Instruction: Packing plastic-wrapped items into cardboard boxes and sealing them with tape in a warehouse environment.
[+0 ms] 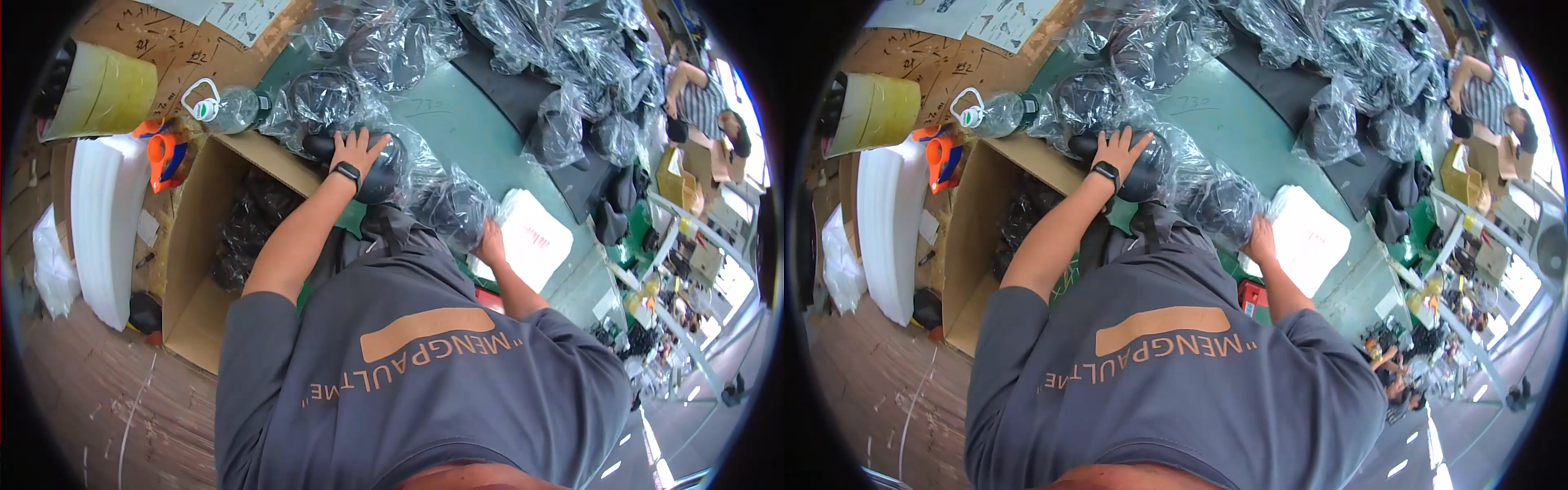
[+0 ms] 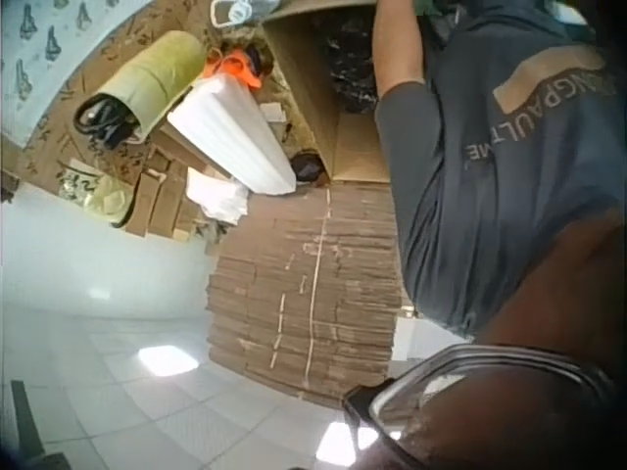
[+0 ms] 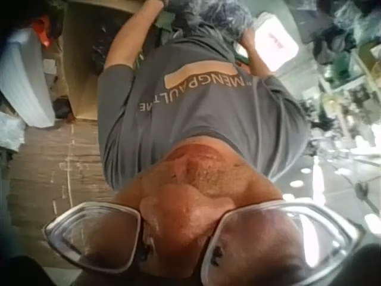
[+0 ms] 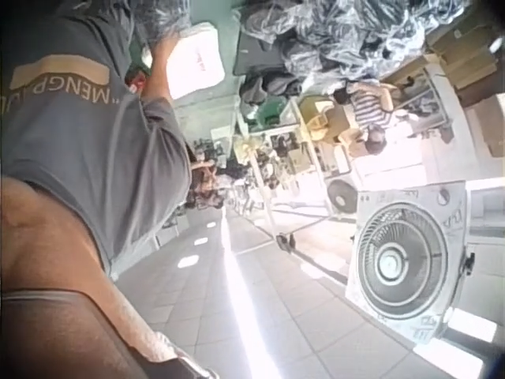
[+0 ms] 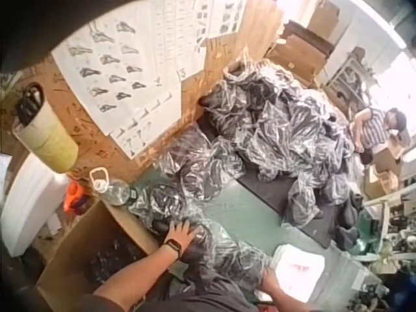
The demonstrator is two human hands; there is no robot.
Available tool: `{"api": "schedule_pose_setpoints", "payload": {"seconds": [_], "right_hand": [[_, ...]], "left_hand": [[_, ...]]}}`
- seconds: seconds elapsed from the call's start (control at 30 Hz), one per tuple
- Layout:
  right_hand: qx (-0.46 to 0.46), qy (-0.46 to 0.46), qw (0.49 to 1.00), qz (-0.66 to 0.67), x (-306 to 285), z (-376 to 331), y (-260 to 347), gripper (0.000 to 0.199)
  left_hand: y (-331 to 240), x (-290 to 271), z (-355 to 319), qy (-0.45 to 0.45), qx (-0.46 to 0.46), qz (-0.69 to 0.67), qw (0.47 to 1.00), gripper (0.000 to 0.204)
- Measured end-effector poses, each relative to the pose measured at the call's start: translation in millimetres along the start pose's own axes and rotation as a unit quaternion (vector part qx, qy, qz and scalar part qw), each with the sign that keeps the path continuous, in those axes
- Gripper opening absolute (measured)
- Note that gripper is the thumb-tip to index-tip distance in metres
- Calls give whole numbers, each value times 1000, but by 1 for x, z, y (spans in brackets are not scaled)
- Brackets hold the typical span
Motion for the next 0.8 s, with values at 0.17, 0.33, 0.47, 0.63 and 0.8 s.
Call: {"api": "schedule_pose_setpoints", "payload": {"seconds": [0.17,0.33,0.47,0.63,0.8], "right_hand": [[88,-75,980,161,8,2,18,88],[221,14,872,437,-17,29,68,51],[-4,-265,964,33,-137,37,138,53],[118,-176,977,16,-107,59,166,102],[113,-96,988,37,-23,47,214,129]], "left_hand": [[32,7,4,82,-47,-81,992,116],[35,-14,-17,29,-155,-292,943,87],[53,-90,-113,-91,-167,-437,879,61],[116,-55,-305,-145,-114,-558,809,75],[117,195,-330,-50,-254,-825,503,64]]}}
Point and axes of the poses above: each hand's wrist, its own z-axis towards the middle knuckle, its own x-axis out of the palm, y = z × x, the point moved 9 cm from there along z, towards the middle knuckle, and after that the axes turned 15 degrees about z, right-handed, at the moved point
